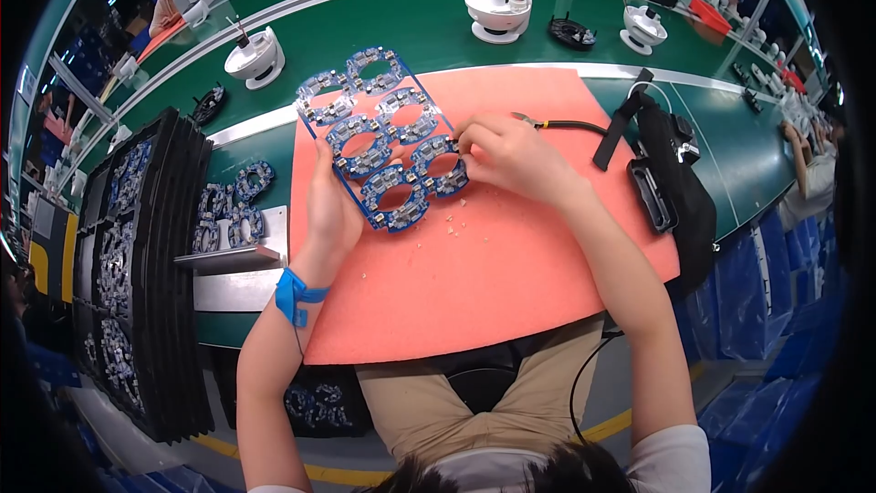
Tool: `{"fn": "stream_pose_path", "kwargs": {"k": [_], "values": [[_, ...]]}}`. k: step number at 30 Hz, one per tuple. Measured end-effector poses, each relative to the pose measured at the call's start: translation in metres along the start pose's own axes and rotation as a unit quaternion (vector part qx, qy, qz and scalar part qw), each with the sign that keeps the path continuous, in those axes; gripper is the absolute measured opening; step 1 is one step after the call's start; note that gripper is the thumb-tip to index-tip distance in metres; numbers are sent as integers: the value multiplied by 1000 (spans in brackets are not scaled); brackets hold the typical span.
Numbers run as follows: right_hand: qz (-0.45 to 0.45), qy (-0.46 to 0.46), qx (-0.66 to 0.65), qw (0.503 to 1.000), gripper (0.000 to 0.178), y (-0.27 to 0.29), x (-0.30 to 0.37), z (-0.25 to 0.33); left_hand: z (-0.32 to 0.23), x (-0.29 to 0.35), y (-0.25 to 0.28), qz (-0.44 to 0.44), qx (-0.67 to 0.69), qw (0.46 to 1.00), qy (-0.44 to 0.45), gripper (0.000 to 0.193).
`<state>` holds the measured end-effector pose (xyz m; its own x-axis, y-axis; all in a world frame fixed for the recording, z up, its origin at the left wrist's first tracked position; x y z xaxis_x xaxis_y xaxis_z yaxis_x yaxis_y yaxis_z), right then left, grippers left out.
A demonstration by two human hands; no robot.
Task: Assembling LED lighting components into fixtures using hand tools on a production line.
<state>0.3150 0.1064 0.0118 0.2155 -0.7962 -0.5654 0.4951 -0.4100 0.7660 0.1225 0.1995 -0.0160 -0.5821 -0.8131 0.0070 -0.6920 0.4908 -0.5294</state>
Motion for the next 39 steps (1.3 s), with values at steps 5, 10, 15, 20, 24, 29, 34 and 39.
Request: {"fn": "stream_pose_path", "kwargs": {"k": [5,10,15,20,24,29,34,39], "values": [[-5,7,-40,999,16,2,0,-1,2,-2,1,-13,-6,1000,-2,55],[-22,89,23,996,20,9,-3,16,-1,0,-2,-14,-2,1000,-4,57],[-5,106,55,993,22,5,-3,28,-2,0,0,-4,-3,1000,-7,57],[11,102,36,994,23,-1,-2,24,-1,0,-1,-9,-12,1000,-10,56],[12,74,36,996,15,-7,-2,17,1,-1,3,-12,-20,1000,-11,56],[8,121,52,991,19,3,-2,28,0,-2,1,-9,-10,1000,-21,57],[39,-72,-196,977,17,-1,-3,14,-2,-1,1,-26,4,999,-25,53],[-80,-55,-116,988,25,17,-2,5,-7,-6,-2,16,64,996,-53,50]]}}
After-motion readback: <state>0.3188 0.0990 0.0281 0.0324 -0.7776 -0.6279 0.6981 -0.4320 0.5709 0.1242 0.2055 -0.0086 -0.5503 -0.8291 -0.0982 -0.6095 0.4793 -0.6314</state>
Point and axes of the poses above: each hand's wrist, its own x-axis away from the middle knuckle, its own y-axis out of the back of the hand, z = x × y, the point moved 5 cm from there along -x, towards the middle knuckle, and after that the axes turned 2 degrees about -x, right-handed, at the moved point
